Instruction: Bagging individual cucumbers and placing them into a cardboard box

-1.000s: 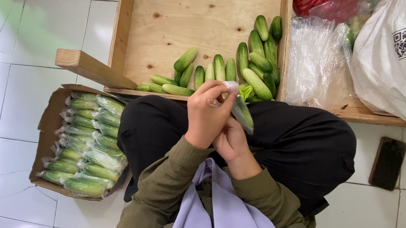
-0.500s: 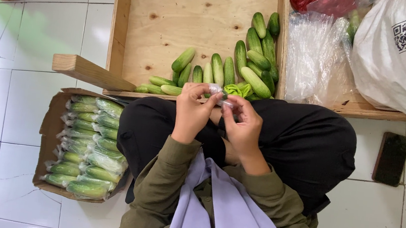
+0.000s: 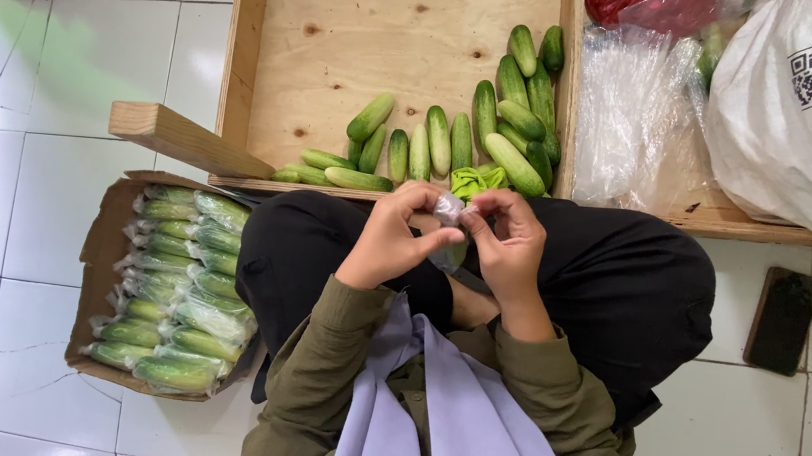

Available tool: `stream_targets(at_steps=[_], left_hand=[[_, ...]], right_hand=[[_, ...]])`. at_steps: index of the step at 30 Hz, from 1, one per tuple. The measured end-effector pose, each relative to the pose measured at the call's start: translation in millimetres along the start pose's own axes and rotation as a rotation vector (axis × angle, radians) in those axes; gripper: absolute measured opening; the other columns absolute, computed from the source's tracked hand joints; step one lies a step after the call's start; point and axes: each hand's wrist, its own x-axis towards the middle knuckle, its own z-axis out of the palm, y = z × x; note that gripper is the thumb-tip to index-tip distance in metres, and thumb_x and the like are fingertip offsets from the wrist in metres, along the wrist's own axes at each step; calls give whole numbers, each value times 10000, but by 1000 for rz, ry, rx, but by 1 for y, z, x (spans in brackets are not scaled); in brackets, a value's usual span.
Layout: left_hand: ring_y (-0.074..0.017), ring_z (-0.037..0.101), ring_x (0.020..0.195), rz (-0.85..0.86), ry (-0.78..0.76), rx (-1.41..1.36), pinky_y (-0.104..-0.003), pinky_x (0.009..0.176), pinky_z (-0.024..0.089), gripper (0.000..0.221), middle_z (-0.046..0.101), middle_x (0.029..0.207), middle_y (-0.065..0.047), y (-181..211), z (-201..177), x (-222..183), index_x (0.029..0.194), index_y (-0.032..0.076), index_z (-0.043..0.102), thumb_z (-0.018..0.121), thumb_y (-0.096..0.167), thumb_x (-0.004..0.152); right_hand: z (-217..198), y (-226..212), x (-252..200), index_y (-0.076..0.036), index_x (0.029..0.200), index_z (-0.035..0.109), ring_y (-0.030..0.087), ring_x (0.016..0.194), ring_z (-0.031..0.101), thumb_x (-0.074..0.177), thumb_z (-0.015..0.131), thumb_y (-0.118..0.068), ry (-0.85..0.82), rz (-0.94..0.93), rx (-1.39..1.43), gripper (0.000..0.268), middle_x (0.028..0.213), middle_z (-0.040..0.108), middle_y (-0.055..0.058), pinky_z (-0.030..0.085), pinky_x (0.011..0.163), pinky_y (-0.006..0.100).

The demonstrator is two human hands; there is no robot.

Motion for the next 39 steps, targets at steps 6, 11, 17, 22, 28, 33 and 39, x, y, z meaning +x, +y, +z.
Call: stream_targets(at_steps=[6, 11, 17, 22, 28, 33, 39], left_hand=[[-267, 713, 869, -42, 15, -48, -336, 784, 554, 183, 739, 856, -118, 7, -1, -1, 783, 41, 696, 876, 31, 752], [-251, 702, 821, -57, -16, -49, -314, 767, 564, 177, 719, 833, -118, 6, -3, -4, 792, 32, 688, 853, 9, 733], [-265, 691, 850, -74, -90, -75, -350, 772, 569, 132, 701, 863, -132, -2, -8, -6, 835, 11, 673, 783, -18, 770], [-296, 687, 857, -58, -109, -27, -371, 772, 564, 132, 684, 874, -141, -1, -12, -5, 853, 24, 662, 766, -16, 782], [-212, 681, 990, -190, -18, -272, -345, 852, 605, 113, 576, 1114, -141, -22, -3, -13, 895, -55, 641, 692, -107, 809], [-255, 740, 853, -44, 161, 28, -334, 756, 595, 108, 742, 875, -84, -42, 7, -17, 881, 77, 747, 795, -1, 823], [-116, 684, 769, -168, 386, -63, -295, 648, 605, 135, 740, 844, -105, -53, 18, -19, 1008, 53, 754, 727, -33, 908]], right_hand=[[1, -9, 7, 81, 909, 703, 198, 847, 636, 945, 646, -33, -119, 64, 278, 133, 932, 675, 205, 505, 783, 340], [-3, -4, 7, 65, 1220, 703, 212, 923, 612, 1001, 548, -65, -266, 101, 174, 298, 1070, 665, 196, 478, 840, 336], [-7, -2, 6, 71, 1255, 700, 194, 909, 588, 935, 648, -14, -387, 101, 145, 335, 1122, 670, 212, 494, 820, 336], [-5, 5, 4, 50, 1242, 715, 183, 856, 606, 889, 747, 18, -366, 58, 91, 356, 1122, 675, 212, 505, 767, 330], [0, -4, 7, 78, 1092, 730, 151, 827, 604, 901, 765, 24, -372, 125, 101, 201, 999, 677, 159, 540, 715, 300], [2, 7, 5, 55, 1003, 690, 143, 848, 581, 927, 740, 20, -329, 121, 19, 97, 1009, 639, 141, 538, 725, 292], [18, -23, 15, 27, 944, 684, 305, 906, 684, 872, 783, 22, -309, -46, -191, 122, 1011, 645, 166, 565, 783, 399]])
